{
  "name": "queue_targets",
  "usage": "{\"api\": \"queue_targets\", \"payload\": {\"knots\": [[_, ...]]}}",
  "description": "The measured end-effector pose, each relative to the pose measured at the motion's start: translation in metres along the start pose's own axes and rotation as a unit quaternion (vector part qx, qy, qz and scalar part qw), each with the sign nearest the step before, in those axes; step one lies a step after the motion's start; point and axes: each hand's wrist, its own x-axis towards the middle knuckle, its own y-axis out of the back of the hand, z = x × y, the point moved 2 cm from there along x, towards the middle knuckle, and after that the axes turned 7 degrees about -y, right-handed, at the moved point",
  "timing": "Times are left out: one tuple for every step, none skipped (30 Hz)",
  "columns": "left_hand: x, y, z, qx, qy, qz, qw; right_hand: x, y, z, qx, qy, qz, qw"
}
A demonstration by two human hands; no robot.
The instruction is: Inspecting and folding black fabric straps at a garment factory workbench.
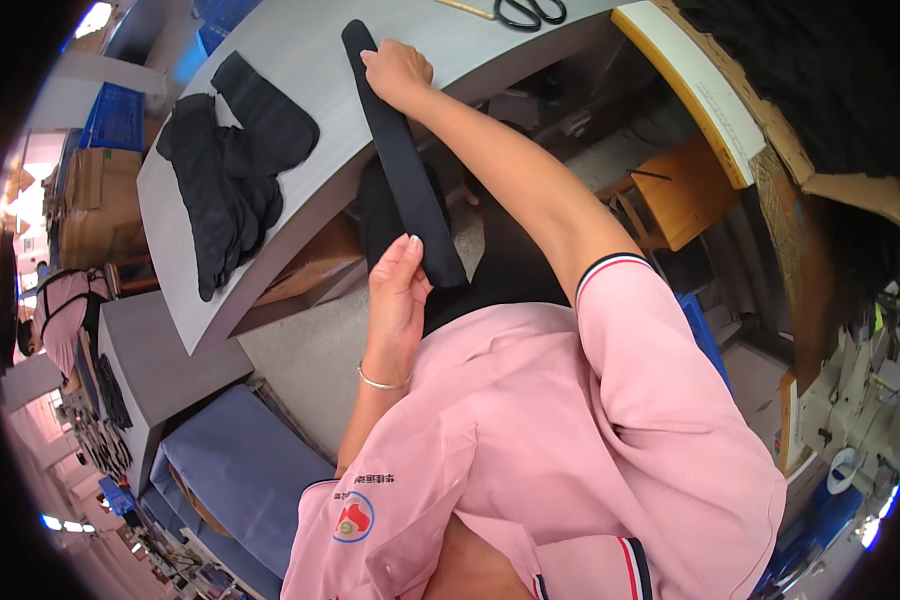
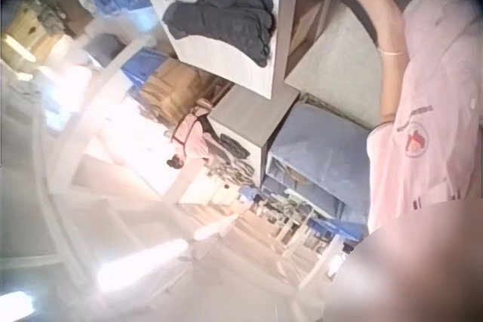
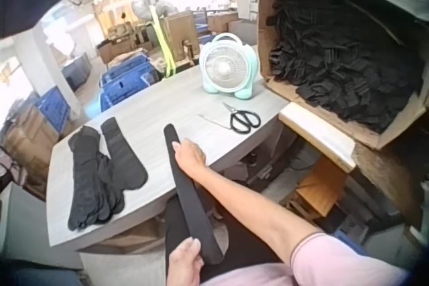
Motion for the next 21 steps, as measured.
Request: {"api": "queue_targets", "payload": {"knots": [[0.004, -0.005, 0.001, 0.001, 0.0, -0.009, 1.0, -0.008, 0.005, 0.01, 0.02, 0.015, -0.009, 1.0], [0.008, -0.009, 0.004, 0.003, -0.014, 0.02, 1.0, -0.021, 0.01, 0.018, 0.041, 0.032, -0.023, 0.998], [0.011, -0.008, 0.007, 0.004, -0.032, 0.055, 0.998, -0.048, 0.014, 0.023, 0.053, 0.062, -0.058, 0.995], [0.021, -0.004, 0.002, -0.007, -0.051, 0.072, 0.996, -0.074, 0.016, 0.031, 0.046, 0.066, -0.073, 0.994], [0.03, 0.005, -0.004, -0.004, -0.068, 0.073, 0.995, -0.1, 0.018, 0.045, 0.066, 0.086, -0.089, 0.99], [0.035, 0.01, -0.005, -0.001, -0.079, 0.084, 0.993, -0.133, 0.021, 0.054, 0.1, 0.082, -0.083, 0.988], [0.038, 0.011, -0.005, 0.004, -0.09, 0.095, 0.991, -0.163, 0.024, 0.06, 0.124, 0.075, -0.078, 0.986], [0.036, 0.009, -0.006, 0.015, -0.091, 0.12, 0.988, -0.186, 0.024, 0.071, 0.147, 0.053, -0.065, 0.986], [0.034, 0.01, -0.009, 0.017, -0.093, 0.113, 0.989, -0.207, 0.03, 0.076, 0.154, 0.055, -0.067, 0.984], [0.034, 0.011, -0.013, 0.019, -0.104, 0.116, 0.988, -0.225, 0.029, 0.085, 0.181, 0.014, -0.094, 0.979], [0.032, 0.01, -0.013, 0.021, -0.116, 0.121, 0.986, -0.239, 0.039, 0.084, 0.202, -0.061, -0.164, 0.964], [0.03, 0.01, -0.012, 0.024, -0.121, 0.112, 0.986, -0.24, 0.046, 0.081, 0.221, -0.066, -0.175, 0.957], [0.027, 0.006, -0.01, 0.027, -0.122, 0.105, 0.987, -0.242, 0.051, 0.081, 0.24, -0.073, -0.184, 0.95], [0.025, 0.001, -0.008, 0.028, -0.123, 0.072, 0.989, -0.239, 0.052, 0.082, 0.243, -0.072, -0.178, 0.951], [0.023, -0.004, -0.006, 0.028, -0.124, 0.041, 0.991, -0.233, 0.055, 0.081, 0.217, -0.005, -0.087, 0.972], [0.02, -0.006, -0.006, 0.029, -0.127, 0.04, 0.991, -0.229, 0.058, 0.078, 0.187, 0.064, 0.001, 0.98], [0.018, -0.009, -0.007, 0.035, -0.123, 0.022, 0.992, -0.227, 0.059, 0.079, 0.189, 0.066, 0.002, 0.98], [0.016, -0.012, -0.007, 0.04, -0.117, 0.005, 0.992, -0.226, 0.06, 0.081, 0.189, 0.043, -0.012, 0.981], [0.019, -0.009, -0.008, 0.039, -0.121, 0.007, 0.992, -0.224, 0.061, 0.084, 0.189, 0.022, -0.028, 0.981], [0.022, -0.005, -0.01, 0.056, -0.103, 0.029, 0.993, -0.223, 0.059, 0.088, 0.204, 0.005, -0.056, 0.977], [0.025, -0.001, -0.012, 0.073, -0.085, 0.052, 0.992, -0.225, 0.059, 0.092, 0.203, 0.006, -0.059, 0.977]]}}
